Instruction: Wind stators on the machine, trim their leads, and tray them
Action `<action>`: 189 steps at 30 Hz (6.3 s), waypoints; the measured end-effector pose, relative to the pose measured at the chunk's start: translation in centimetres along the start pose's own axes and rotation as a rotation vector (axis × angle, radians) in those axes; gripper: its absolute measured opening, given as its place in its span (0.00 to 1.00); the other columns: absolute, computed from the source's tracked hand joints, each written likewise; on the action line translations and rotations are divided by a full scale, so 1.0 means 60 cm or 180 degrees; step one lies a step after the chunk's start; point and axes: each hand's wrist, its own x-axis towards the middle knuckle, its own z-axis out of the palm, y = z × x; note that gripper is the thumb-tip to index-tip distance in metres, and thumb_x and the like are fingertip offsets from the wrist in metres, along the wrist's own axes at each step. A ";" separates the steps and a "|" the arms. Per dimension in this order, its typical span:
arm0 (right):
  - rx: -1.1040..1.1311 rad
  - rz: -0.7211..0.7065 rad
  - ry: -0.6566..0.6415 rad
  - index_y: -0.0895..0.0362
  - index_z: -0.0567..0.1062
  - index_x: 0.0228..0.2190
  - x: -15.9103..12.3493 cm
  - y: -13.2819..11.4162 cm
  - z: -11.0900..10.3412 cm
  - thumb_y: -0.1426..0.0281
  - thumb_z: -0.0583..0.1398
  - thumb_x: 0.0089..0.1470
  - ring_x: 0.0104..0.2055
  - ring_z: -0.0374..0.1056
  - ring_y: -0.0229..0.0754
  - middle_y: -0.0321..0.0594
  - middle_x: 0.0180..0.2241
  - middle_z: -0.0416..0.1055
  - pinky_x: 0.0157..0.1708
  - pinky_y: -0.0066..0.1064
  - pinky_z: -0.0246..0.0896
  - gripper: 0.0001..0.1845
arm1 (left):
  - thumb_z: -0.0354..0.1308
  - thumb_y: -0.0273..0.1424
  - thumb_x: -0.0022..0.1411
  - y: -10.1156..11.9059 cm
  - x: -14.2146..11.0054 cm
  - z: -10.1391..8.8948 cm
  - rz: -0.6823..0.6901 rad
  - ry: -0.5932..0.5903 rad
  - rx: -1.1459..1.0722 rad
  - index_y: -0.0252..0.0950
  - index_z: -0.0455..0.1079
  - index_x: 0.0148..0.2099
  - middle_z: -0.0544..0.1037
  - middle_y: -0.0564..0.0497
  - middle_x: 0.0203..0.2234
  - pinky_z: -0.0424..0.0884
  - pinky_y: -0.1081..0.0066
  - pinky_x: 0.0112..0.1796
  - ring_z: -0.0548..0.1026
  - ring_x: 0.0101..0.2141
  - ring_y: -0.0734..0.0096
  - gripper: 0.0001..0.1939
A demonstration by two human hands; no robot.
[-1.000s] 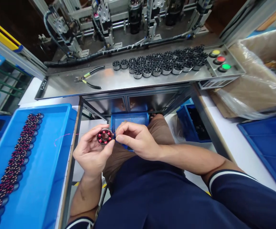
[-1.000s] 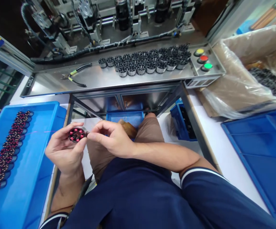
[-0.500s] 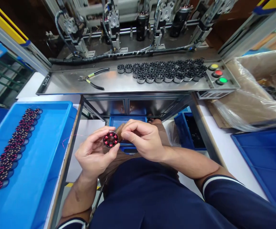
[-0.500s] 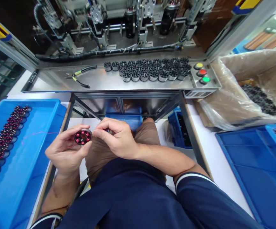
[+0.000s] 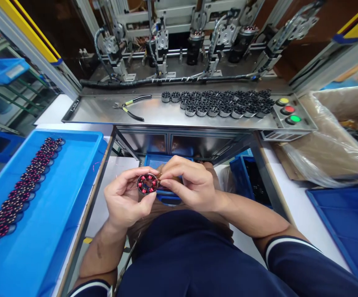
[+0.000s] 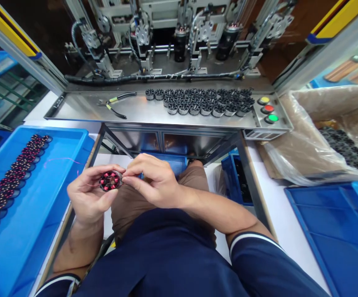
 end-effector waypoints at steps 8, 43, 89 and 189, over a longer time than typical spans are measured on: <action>-0.0023 -0.0011 0.0549 0.56 0.78 0.32 -0.024 -0.015 0.033 0.79 0.64 0.55 0.30 0.73 0.39 0.39 0.28 0.77 0.33 0.32 0.71 0.06 | 0.68 0.19 0.48 -0.003 -0.012 0.000 0.0507 0.0231 0.0512 0.38 0.76 0.50 0.84 0.48 0.40 0.83 0.68 0.37 0.84 0.39 0.64 0.26; -0.1235 -0.1010 0.0776 0.52 0.78 0.44 -0.009 -0.030 0.004 0.76 0.64 0.58 0.31 0.73 0.42 0.41 0.30 0.77 0.28 0.34 0.73 0.12 | 0.72 0.28 0.53 0.013 -0.002 0.036 0.0375 0.0175 -0.0267 0.39 0.74 0.48 0.83 0.46 0.41 0.81 0.71 0.39 0.83 0.42 0.64 0.19; -0.1050 -0.0649 0.0016 0.58 0.73 0.35 0.010 -0.020 -0.023 0.78 0.61 0.60 0.33 0.72 0.37 0.41 0.30 0.74 0.29 0.26 0.69 0.04 | 0.69 0.46 0.56 -0.019 -0.006 0.000 -0.1443 -0.0880 -0.1664 0.38 0.71 0.48 0.80 0.51 0.32 0.76 0.78 0.32 0.79 0.30 0.75 0.24; -0.0570 -0.0469 -0.0896 0.58 0.78 0.37 0.040 -0.021 -0.085 0.70 0.67 0.57 0.33 0.72 0.36 0.41 0.33 0.74 0.32 0.26 0.71 0.06 | 0.76 0.33 0.48 -0.013 0.008 0.020 -0.1850 -0.0629 -0.1813 0.38 0.81 0.41 0.85 0.50 0.30 0.81 0.76 0.26 0.82 0.26 0.68 0.16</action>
